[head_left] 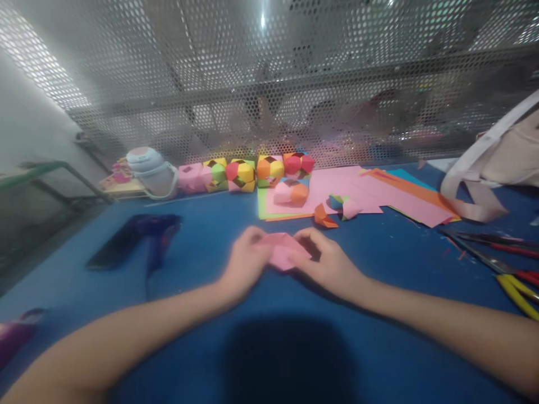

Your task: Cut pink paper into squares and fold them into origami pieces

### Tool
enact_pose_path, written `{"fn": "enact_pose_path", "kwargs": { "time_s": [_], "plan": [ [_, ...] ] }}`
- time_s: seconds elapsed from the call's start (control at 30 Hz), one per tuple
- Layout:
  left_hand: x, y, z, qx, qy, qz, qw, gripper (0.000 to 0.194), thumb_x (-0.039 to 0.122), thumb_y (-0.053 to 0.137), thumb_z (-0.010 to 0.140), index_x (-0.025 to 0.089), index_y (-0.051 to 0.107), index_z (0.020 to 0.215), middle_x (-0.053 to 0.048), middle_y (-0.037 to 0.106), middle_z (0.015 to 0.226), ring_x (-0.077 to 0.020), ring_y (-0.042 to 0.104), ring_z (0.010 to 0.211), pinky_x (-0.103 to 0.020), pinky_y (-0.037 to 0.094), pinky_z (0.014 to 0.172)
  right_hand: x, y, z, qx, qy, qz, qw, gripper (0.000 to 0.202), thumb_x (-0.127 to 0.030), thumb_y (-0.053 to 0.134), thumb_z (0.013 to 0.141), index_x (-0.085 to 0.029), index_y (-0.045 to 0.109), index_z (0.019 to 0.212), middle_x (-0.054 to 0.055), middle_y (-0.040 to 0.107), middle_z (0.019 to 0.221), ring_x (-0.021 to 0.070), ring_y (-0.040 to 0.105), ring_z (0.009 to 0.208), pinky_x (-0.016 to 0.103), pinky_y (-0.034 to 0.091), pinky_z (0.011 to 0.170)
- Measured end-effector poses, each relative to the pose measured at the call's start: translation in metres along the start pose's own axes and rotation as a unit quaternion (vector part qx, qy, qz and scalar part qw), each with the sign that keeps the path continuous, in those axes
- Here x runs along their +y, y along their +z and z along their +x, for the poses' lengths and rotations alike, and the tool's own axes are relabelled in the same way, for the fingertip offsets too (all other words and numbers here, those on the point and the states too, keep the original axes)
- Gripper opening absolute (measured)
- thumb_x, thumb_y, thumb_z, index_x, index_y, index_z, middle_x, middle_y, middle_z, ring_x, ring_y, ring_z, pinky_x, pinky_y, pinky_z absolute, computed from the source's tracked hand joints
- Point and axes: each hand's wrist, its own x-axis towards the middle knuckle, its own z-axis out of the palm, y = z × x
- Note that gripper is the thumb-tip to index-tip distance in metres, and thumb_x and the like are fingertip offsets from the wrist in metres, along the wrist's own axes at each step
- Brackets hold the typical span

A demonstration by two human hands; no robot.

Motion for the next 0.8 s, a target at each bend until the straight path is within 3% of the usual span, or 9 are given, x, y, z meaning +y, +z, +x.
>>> {"fn": "enact_pose_path", "kwargs": {
  "time_s": [0.13, 0.37, 0.63, 0.8],
  "plan": [
    [0.002, 0.003, 0.002, -0.015, -0.012, -0.045, 0.999, 0.015, 0.019, 0.059, 0.066, 0.016, 0.059, 0.08, 0.0, 0.059, 0.076, -0.0124, 0.052, 0.069, -0.023, 0.041, 0.062, -0.002, -0.002, 0.004, 0.033, -0.003, 0.007, 0.999, 0.009, -0.026, 0.056, 0.082, -0.019, 0.056, 0.076, 0.0, 0.061, 0.071, 0.0125, 0.056, 0.064, 0.024, 0.046, 0.059],
    [0.003, 0.008, 0.003, -0.039, -0.015, -0.031, 0.999, 0.014, 0.027, 0.063, 0.068, 0.015, 0.056, 0.07, 0.003, 0.054, 0.065, -0.0098, 0.046, 0.06, -0.021, 0.037, 0.056, 0.007, -0.001, 0.017, 0.083, -0.035, -0.005, 0.996, 0.005, -0.023, 0.058, 0.077, -0.019, 0.058, 0.078, -0.001, 0.062, 0.071, 0.0107, 0.051, 0.056, 0.024, 0.043, 0.055],
    [-0.002, 0.008, 0.008, -0.058, 0.002, -0.021, 0.998, 0.021, 0.033, 0.067, 0.071, 0.015, 0.059, 0.079, -0.001, 0.062, 0.075, -0.0127, 0.053, 0.068, -0.022, 0.041, 0.059, 0.005, 0.008, 0.029, 0.064, -0.057, -0.026, 0.996, 0.005, -0.02, 0.056, 0.074, -0.02, 0.052, 0.076, -0.001, 0.059, 0.072, 0.0132, 0.053, 0.067, 0.026, 0.044, 0.064],
    [-0.006, 0.007, 0.01, -0.04, -0.02, -0.047, 0.998, 0.018, 0.028, 0.067, 0.069, 0.014, 0.059, 0.077, -0.001, 0.062, 0.072, -0.0121, 0.054, 0.065, -0.022, 0.042, 0.058, -0.002, 0.014, 0.036, 0.016, -0.129, -0.042, 0.991, 0.008, -0.015, 0.052, 0.076, -0.02, 0.049, 0.071, -0.001, 0.057, 0.069, 0.0125, 0.052, 0.065, 0.026, 0.042, 0.063]
  ]
}}
